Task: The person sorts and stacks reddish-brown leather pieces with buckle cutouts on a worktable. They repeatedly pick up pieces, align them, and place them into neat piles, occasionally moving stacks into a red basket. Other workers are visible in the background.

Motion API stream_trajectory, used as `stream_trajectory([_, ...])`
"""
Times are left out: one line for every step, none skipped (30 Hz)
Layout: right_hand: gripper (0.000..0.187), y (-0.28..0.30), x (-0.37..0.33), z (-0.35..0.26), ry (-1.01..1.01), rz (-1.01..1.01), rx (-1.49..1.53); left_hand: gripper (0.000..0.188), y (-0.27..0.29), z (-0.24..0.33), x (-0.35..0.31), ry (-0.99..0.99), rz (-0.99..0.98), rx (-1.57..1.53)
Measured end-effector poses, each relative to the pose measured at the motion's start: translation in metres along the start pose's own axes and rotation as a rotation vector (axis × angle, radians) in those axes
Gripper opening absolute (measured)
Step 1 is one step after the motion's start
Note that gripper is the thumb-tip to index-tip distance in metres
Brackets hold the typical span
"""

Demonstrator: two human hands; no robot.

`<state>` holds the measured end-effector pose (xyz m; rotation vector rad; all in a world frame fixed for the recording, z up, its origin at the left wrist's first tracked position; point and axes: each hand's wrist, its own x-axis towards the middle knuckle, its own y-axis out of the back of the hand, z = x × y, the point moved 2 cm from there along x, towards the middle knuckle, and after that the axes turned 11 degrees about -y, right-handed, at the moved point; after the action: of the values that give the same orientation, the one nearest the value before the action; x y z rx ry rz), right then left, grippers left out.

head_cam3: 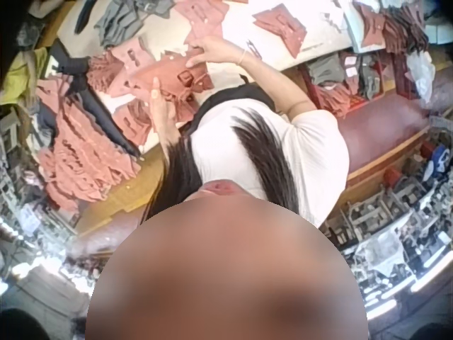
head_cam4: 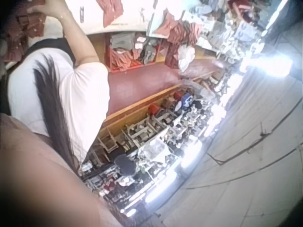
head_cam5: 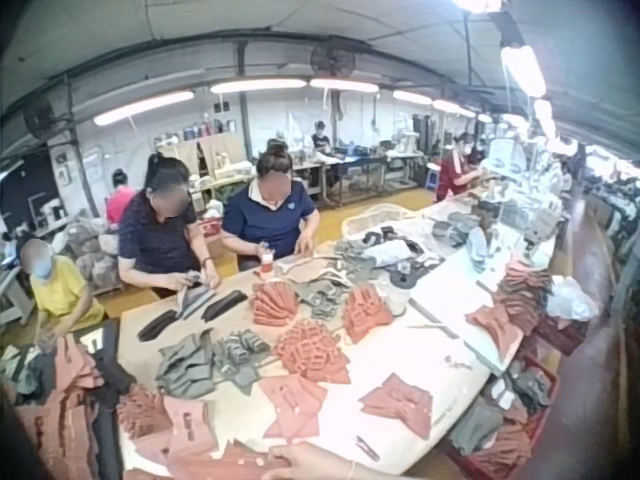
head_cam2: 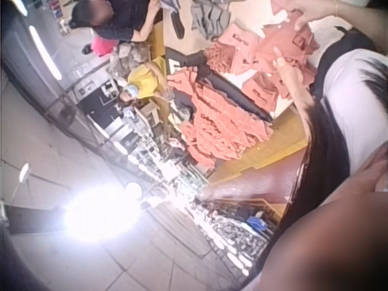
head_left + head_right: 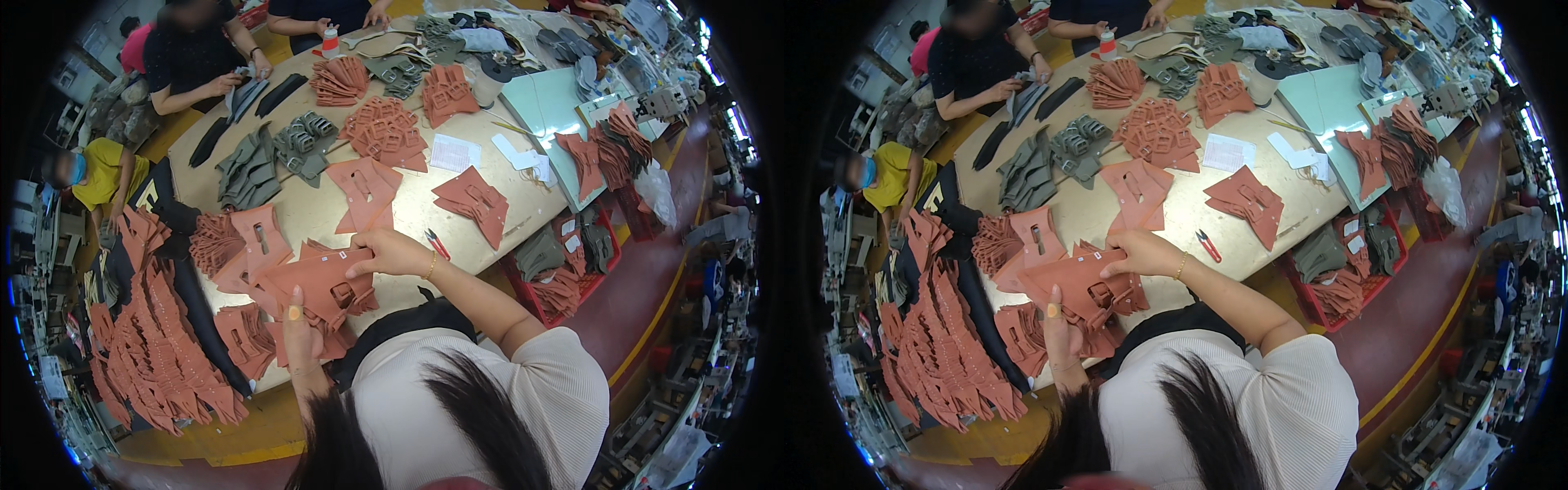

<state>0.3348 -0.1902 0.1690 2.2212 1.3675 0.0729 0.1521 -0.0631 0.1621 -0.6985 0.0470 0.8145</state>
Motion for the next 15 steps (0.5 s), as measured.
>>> stream_trajectory([0.039,0.0,0.0,0.002,-0.023,0.002,0.039,0.055,0.0,0.0,0.001,0.016,0.02,-0.017])
stream_trajectory([0.04,-0.001,0.001,0.004,-0.047,0.003,0.077,0.052,0.0,0.0,0.001,-0.004,0.013,-0.02])
stream_trajectory([0.041,-0.001,0.001,0.006,-0.057,0.008,0.123,0.049,0.0,-0.001,0.001,-0.018,0.022,-0.024])
stream_trajectory([0.04,-0.002,0.003,0.008,-0.102,0.0,0.156,0.047,-0.002,-0.002,0.001,-0.032,0.005,-0.052])
stream_trajectory([0.04,-0.002,0.006,0.009,-0.134,-0.004,0.196,0.049,-0.002,-0.002,0.002,-0.031,0.013,-0.033])
stream_trajectory([0.04,-0.002,0.007,0.012,-0.182,-0.016,0.242,0.051,-0.003,-0.002,0.003,-0.03,-0.006,-0.037])
stream_trajectory([0.039,-0.002,0.009,0.013,-0.194,-0.028,0.25,0.054,-0.004,-0.002,0.003,-0.034,-0.028,-0.05])
stream_trajectory([0.038,-0.002,0.01,0.015,-0.222,-0.048,0.265,0.054,-0.005,-0.002,0.003,-0.037,-0.024,-0.026])
stream_trajectory([0.038,-0.002,0.01,0.015,-0.25,-0.068,0.279,0.053,-0.005,-0.001,0.003,-0.046,-0.024,-0.012])
stream_trajectory([0.038,-0.002,0.009,0.014,-0.189,-0.049,0.261,0.053,-0.005,0.0,0.003,-0.071,-0.056,-0.022])
stream_trajectory([0.037,-0.002,0.008,0.013,-0.127,-0.03,0.243,0.051,-0.004,0.0,0.004,-0.049,-0.012,-0.017])
stream_trajectory([0.037,-0.003,0.006,0.011,-0.079,-0.017,0.235,0.048,-0.003,0.0,0.004,-0.043,-0.001,-0.036])
stream_trajectory([0.038,-0.005,0.004,0.008,0.006,0.022,0.223,0.046,-0.003,0.0,0.005,-0.043,-0.016,-0.079])
stream_trajectory([0.038,-0.008,0.002,0.004,0.077,0.056,0.219,0.046,-0.002,0.0,0.005,-0.022,0.013,-0.069])
stream_trajectory([0.039,-0.009,0.0,0.001,0.167,0.091,0.213,0.046,-0.001,0.0,0.005,-0.009,0.016,-0.083])
